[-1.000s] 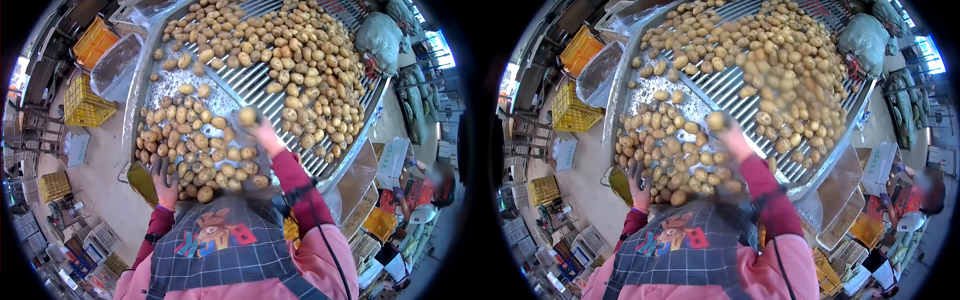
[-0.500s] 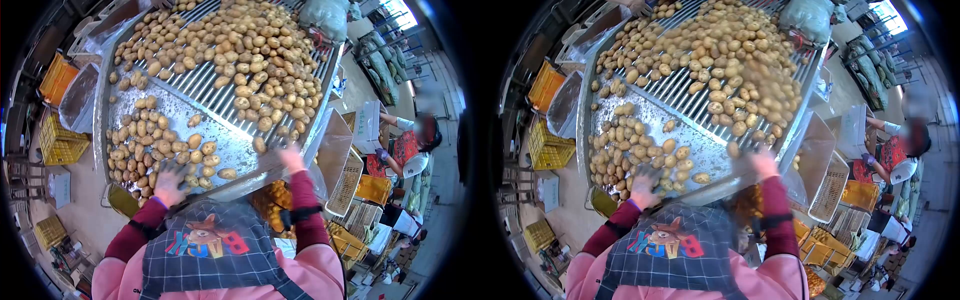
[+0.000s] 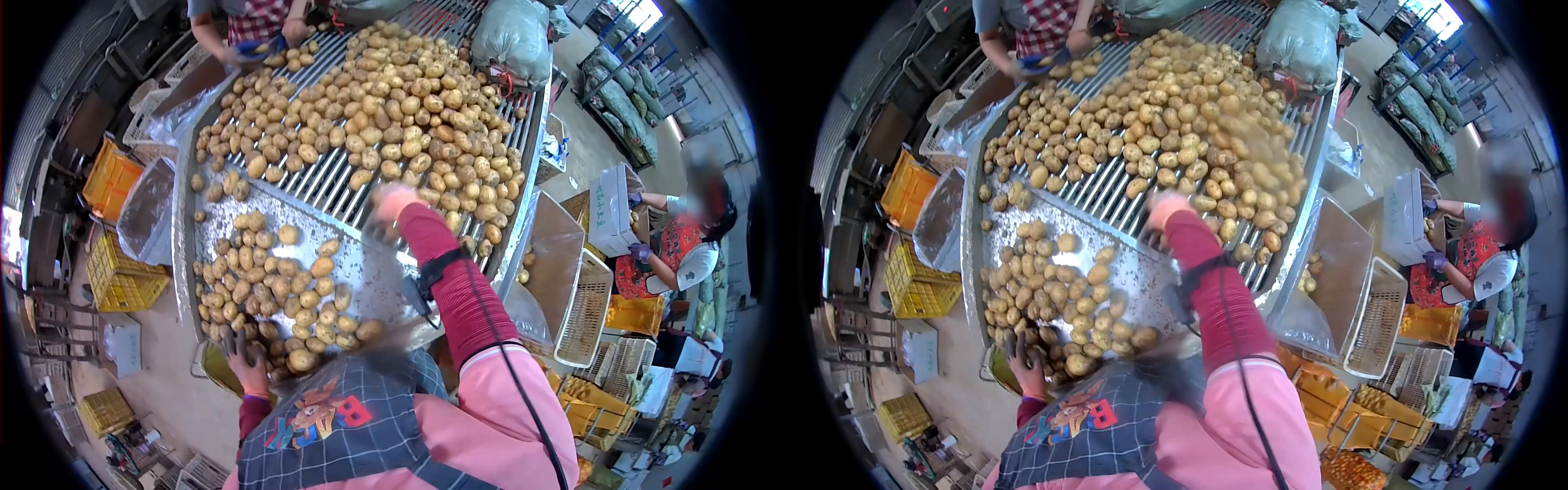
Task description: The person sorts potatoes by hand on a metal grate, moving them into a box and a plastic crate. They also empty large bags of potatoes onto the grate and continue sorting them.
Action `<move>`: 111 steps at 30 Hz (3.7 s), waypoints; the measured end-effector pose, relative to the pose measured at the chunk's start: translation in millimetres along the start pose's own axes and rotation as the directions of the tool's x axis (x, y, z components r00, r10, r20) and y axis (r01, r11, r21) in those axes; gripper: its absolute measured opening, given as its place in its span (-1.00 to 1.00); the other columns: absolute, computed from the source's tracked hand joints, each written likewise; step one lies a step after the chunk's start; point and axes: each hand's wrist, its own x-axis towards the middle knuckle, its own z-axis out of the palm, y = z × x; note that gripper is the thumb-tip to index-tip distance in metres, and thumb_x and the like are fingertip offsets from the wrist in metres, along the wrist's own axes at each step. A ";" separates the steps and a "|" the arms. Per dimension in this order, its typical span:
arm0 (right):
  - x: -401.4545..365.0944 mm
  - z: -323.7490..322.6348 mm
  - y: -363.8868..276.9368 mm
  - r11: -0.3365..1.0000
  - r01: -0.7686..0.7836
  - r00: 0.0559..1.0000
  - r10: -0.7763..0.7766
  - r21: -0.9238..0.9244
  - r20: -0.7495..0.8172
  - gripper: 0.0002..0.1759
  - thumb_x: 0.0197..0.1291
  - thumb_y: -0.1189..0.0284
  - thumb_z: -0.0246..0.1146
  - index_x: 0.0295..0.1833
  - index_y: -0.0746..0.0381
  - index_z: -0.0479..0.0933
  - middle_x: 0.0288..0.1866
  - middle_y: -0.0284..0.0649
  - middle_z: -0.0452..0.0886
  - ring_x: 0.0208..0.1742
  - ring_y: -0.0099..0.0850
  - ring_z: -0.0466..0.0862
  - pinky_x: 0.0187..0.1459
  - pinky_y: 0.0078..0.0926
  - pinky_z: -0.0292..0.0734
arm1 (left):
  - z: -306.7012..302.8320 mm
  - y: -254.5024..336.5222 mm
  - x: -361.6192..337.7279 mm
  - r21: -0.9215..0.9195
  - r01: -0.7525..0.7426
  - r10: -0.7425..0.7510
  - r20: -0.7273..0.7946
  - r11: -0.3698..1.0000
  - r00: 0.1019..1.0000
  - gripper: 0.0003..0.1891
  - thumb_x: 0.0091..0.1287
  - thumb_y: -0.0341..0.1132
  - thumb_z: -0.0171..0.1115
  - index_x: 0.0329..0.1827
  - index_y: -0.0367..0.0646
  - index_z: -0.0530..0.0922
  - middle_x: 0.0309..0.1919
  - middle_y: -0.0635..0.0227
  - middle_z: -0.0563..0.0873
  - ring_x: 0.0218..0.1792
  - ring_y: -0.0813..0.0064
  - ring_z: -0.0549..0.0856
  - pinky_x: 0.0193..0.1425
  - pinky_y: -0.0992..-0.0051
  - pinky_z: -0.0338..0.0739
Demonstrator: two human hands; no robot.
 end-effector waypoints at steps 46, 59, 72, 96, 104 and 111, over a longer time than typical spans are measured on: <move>34.7 -6.8 87.1 0.989 0.069 0.991 -0.083 -0.128 -0.108 -0.28 0.02 0.41 0.43 0.38 0.09 0.43 0.25 0.13 0.50 0.14 0.05 0.67 0.15 -0.10 0.64 | 92.2 209.9 135.0 -0.687 0.711 0.146 0.726 0.150 0.672 -0.59 0.59 -0.11 -0.04 0.30 -0.16 0.51 0.13 0.24 0.69 0.02 0.31 0.72 0.17 0.30 0.63; -145.9 213.2 28.0 -0.828 0.294 0.956 0.265 0.477 -0.127 -0.33 0.19 0.35 0.37 0.41 0.12 0.35 0.36 -0.06 0.46 0.30 -0.15 0.53 0.32 -0.25 0.49 | 129.1 381.2 28.0 -0.667 0.745 0.345 0.699 0.001 0.626 -0.60 0.46 -0.12 0.24 0.24 -0.16 0.54 0.04 0.23 0.68 0.06 0.39 0.68 0.12 0.41 0.62; -214.8 204.9 114.1 0.411 0.358 0.510 0.666 0.838 -0.544 -0.27 0.18 0.41 0.34 0.47 0.34 0.34 0.37 -0.03 0.51 0.39 -0.20 0.49 0.31 -0.16 0.45 | 105.3 166.3 25.4 -0.468 -0.658 0.804 0.417 0.590 0.425 -0.66 0.12 -0.17 0.33 -0.10 -0.16 0.67 0.09 0.08 0.63 0.19 0.12 0.59 0.39 0.13 0.41; -52.0 180.1 -322.1 0.546 0.820 0.536 -0.838 0.173 0.104 -0.17 -0.01 0.41 0.40 0.48 0.07 0.38 0.47 0.26 0.28 0.29 0.16 0.54 0.29 -0.12 0.53 | 16.3 -20.9 257.4 0.054 -0.181 0.149 0.365 0.982 0.919 -0.31 0.27 0.28 0.18 0.31 0.01 0.61 0.47 -0.11 0.37 0.30 -0.12 0.55 0.37 0.07 0.47; 56.4 71.9 -95.6 0.905 0.422 0.559 -0.212 0.055 -0.802 -0.48 0.17 0.21 0.44 0.19 0.24 0.63 0.24 0.18 0.57 0.21 0.08 0.60 0.25 -0.01 0.49 | -16.4 -31.7 113.1 0.029 -0.387 0.302 0.570 0.922 0.764 -0.43 0.10 0.14 0.33 0.12 0.01 0.70 0.40 0.01 0.43 0.17 0.05 0.57 0.19 0.15 0.56; 25.0 120.8 -148.2 0.951 0.308 0.722 -0.254 -0.030 -0.643 -0.36 -0.02 0.13 0.46 0.22 0.10 0.64 0.42 0.23 0.40 0.31 0.16 0.53 0.30 -0.03 0.48 | -43.6 -56.6 85.1 -0.318 -0.589 0.661 0.485 0.743 0.572 -0.58 0.10 -0.05 0.39 0.01 0.01 0.71 0.20 0.08 0.62 0.17 0.05 0.62 0.25 0.09 0.53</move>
